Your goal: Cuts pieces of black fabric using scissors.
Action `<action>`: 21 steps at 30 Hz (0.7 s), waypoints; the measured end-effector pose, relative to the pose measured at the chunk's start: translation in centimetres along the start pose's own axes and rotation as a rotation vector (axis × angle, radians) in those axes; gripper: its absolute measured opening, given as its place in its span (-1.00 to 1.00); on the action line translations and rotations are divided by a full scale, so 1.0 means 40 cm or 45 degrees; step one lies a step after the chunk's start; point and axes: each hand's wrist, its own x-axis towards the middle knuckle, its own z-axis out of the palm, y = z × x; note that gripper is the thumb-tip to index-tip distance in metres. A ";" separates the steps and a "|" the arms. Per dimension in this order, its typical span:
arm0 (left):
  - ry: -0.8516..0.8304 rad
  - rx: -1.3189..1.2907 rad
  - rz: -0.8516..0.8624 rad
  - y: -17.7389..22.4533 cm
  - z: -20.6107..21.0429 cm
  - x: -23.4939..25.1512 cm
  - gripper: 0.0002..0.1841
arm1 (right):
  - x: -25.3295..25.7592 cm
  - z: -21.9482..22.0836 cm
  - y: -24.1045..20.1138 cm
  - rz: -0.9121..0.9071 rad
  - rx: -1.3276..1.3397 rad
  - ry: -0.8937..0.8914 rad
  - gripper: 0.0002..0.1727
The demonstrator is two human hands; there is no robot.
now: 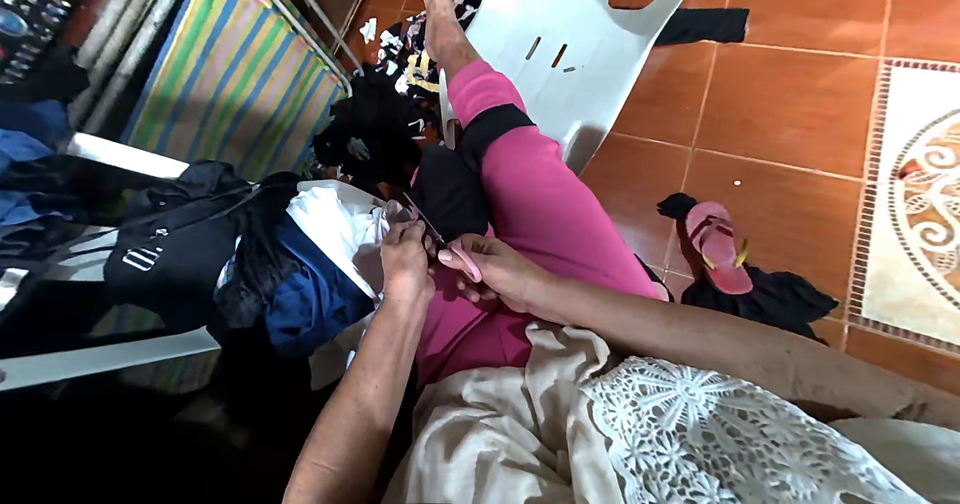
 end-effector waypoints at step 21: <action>-0.047 0.084 0.010 -0.005 -0.017 -0.006 -0.84 | 0.001 0.012 0.009 -0.053 0.024 0.017 -0.81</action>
